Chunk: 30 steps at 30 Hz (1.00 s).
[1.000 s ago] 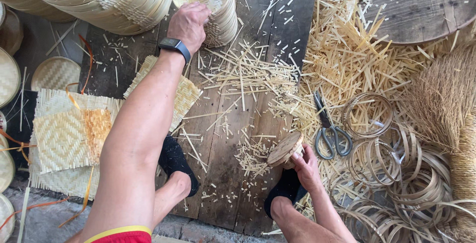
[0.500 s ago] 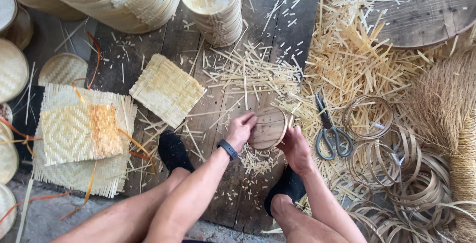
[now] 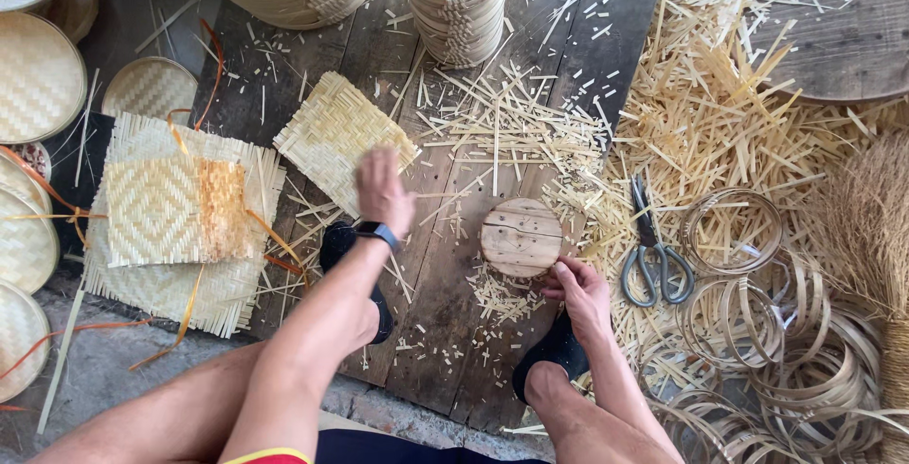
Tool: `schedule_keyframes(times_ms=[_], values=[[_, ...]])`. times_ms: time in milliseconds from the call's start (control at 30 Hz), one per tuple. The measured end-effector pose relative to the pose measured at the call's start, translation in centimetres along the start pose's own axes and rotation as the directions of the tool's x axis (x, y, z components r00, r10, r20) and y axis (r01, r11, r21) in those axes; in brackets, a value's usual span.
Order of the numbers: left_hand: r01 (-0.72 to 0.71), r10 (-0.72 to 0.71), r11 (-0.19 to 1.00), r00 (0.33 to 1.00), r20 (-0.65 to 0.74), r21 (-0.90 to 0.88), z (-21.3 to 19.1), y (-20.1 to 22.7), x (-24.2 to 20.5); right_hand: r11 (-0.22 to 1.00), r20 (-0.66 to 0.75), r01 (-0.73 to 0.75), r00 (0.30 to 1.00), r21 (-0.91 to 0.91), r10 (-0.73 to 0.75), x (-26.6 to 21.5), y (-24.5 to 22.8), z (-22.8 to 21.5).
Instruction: The person constructs and trims small round bamboo frames using scissors and pre-woven bamboo strips.
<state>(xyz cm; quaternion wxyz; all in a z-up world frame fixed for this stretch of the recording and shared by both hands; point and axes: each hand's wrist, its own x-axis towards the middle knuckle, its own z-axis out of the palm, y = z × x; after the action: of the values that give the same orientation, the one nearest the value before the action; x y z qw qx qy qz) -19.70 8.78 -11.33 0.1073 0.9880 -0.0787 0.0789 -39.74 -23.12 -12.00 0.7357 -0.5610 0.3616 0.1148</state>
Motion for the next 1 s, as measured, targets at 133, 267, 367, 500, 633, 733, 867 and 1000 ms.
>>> schedule_keyframes(times_ms=[133, 267, 367, 500, 633, 733, 867, 1000], values=[[0.031, -0.029, 0.999, 0.994, 0.104, -0.018, -2.2, -4.5, 1.4, 0.999, -0.003, 0.032, 0.999, 0.035, -0.032, 0.2, 1.5, -1.1], [0.233, -0.202, 0.957, 0.963, 0.176, -0.173, -4.5, -3.5, 1.9, 0.999, 0.011, 0.034, 0.999, 0.042, -0.035, 0.7, 2.0, -1.2], [-0.092, 0.071, 0.994, 0.955, -0.288, -0.062, -7.0, -1.7, 2.5, 0.996, 0.015, 0.048, 0.999, 0.076, -0.049, 0.6, 1.6, -0.9], [-0.457, 0.414, 0.826, 0.889, -0.195, -0.329, -7.5, 5.5, -1.4, 0.970, -0.041, 0.077, 0.997, 0.233, -0.069, -0.7, 0.7, -0.7], [-0.701, 0.749, 0.610, 0.662, -0.021, -0.370, -6.5, 11.9, -8.4, 0.905, 0.058, 0.022, 0.997, 0.424, -0.051, -0.5, -0.7, -0.8], [-0.675, 0.769, 0.601, 0.634, 0.079, -0.428, -6.0, 12.6, -10.8, 0.977, -0.014, 0.063, 0.998, 0.203, -0.062, 0.4, -0.9, -0.3], [-0.417, 0.498, 0.746, 0.867, 0.021, -0.519, -3.8, 12.1, -9.9, 0.994, -0.054, 0.098, 0.994, 0.050, -0.095, 1.4, -0.6, 0.0], [0.564, -0.200, 0.583, 0.797, 0.569, -0.585, 0.1, 10.3, -6.6, 0.985, -0.148, 0.137, 0.977, -0.109, -0.152, 1.6, -0.5, 0.5]])
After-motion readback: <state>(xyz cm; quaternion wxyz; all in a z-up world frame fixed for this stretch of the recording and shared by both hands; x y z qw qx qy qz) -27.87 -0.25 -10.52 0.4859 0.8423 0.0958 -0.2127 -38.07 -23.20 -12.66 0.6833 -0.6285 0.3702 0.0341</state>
